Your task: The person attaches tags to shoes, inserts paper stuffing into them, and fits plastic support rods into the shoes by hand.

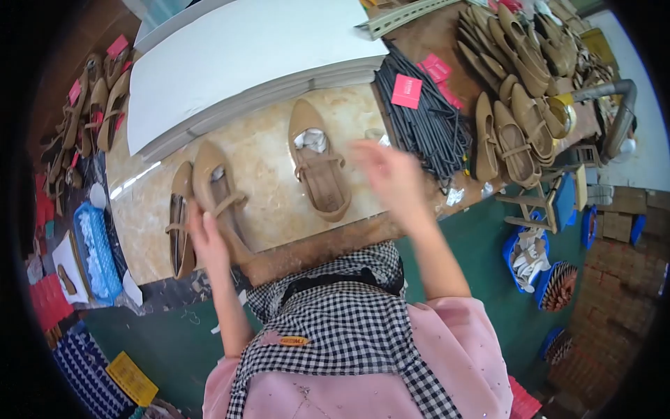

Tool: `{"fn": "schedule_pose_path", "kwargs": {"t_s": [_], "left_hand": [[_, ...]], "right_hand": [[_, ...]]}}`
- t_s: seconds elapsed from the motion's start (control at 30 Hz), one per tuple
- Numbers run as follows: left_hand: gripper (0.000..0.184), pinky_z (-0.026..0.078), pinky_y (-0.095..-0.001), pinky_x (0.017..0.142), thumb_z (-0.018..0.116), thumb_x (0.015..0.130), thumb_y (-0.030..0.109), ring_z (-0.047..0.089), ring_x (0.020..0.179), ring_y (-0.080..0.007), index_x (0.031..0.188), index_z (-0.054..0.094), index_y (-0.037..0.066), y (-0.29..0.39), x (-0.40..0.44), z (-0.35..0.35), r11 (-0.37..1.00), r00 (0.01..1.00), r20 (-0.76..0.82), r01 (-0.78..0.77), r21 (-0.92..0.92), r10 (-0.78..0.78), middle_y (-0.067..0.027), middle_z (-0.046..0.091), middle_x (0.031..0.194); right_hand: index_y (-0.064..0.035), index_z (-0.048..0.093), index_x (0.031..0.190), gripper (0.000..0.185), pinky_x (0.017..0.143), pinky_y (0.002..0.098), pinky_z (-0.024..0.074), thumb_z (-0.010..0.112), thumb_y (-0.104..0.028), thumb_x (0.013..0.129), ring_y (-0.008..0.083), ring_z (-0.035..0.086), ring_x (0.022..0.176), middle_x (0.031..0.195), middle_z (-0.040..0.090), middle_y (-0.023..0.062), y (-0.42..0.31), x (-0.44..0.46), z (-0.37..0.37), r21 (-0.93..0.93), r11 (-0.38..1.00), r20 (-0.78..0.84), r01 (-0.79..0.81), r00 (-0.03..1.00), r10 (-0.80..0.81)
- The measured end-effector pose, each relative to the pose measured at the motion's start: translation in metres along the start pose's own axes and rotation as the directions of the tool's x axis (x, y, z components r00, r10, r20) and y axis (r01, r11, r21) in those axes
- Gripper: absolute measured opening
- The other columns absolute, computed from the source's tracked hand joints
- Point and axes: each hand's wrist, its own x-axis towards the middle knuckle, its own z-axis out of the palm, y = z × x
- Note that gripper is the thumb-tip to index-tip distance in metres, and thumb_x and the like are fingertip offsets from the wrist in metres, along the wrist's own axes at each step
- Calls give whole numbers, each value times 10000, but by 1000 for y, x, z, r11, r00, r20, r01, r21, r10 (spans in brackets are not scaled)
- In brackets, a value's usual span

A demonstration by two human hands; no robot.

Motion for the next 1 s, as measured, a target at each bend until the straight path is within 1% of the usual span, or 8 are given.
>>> {"fn": "schedule_pose_path", "kwargs": {"t_s": [0.1, 0.17, 0.37, 0.43, 0.53, 0.73, 0.83, 1.0], "left_hand": [[673, 486, -357, 988, 679, 933, 272, 623, 1145, -282, 1470, 434, -52, 57, 0, 12, 823, 900, 75, -423, 378, 429, -221, 605, 1305], [703, 515, -365, 909, 716, 867, 230, 661, 1051, -284, 1453, 459, -60, 101, -7, 67, 974, 852, 519, -57, 219, -67, -230, 651, 1184], [618, 552, -387, 866, 637, 891, 208, 697, 993, -271, 1422, 487, -70, 66, 10, 116, 967, 775, 620, 235, -101, -123, -189, 680, 1156], [613, 569, -407, 882, 606, 915, 234, 702, 983, -289, 1425, 479, -80, 51, -2, 107, 759, 849, 525, 374, -533, -49, -193, 665, 1235], [568, 571, -439, 937, 541, 961, 300, 687, 1088, -313, 1397, 507, -61, 40, -7, 101, 164, 450, 869, 892, -422, -206, -204, 650, 1273], [536, 526, -372, 948, 462, 1033, 411, 664, 1073, -254, 1312, 569, -34, 45, 17, 70, 626, 866, 460, 472, -621, -198, -165, 675, 1203], [489, 517, -343, 898, 502, 1025, 370, 643, 1023, -204, 1289, 571, -35, 44, 10, 71, 774, 976, 195, 195, -603, -94, -127, 676, 1133], [446, 475, -328, 950, 589, 996, 303, 608, 1053, -176, 1287, 554, -33, 51, 2, 57, 769, 957, 289, 186, -612, -2, -115, 643, 1178]], "right_hand": [[-65, 693, 953, 263, 686, 468, 554, 653, -325, 952, 356, 708, 776, 828, 728, 164, 71, -3, -37, -658, 738, -81, -147, 989, 125], [-59, 678, 907, 278, 689, 490, 543, 677, -336, 933, 362, 702, 771, 769, 712, 160, 80, -8, -29, -772, 611, -92, -175, 982, 165], [-90, 643, 905, 208, 648, 495, 505, 690, -292, 908, 359, 678, 728, 755, 698, 132, 75, -13, -61, -573, 803, 32, -165, 974, 223], [-92, 632, 919, 173, 628, 477, 499, 681, -258, 911, 352, 674, 724, 728, 681, 118, 62, -15, -58, -597, 801, -120, -56, 993, -21], [-83, 617, 953, 124, 558, 422, 470, 668, -192, 925, 334, 642, 631, 612, 595, 116, 24, -13, -40, -489, 872, -204, -2, 973, -112], [-100, 680, 1243, 336, 484, 327, 371, 699, -112, 908, 151, 414, 455, 536, 485, 88, -62, -53, -1, -61, 998, 450, -26, 891, 51], [-89, 632, 1376, 405, 478, 243, 277, 625, -76, 972, 19, 334, 502, 528, 407, -56, -67, -50, 33, 28, 997, 455, -67, 889, 47], [-42, 674, 1267, 323, 461, 310, 335, 642, -147, 962, 119, 392, 448, 520, 451, 76, -76, -24, 47, 113, 993, 404, -40, 915, -9]]}}
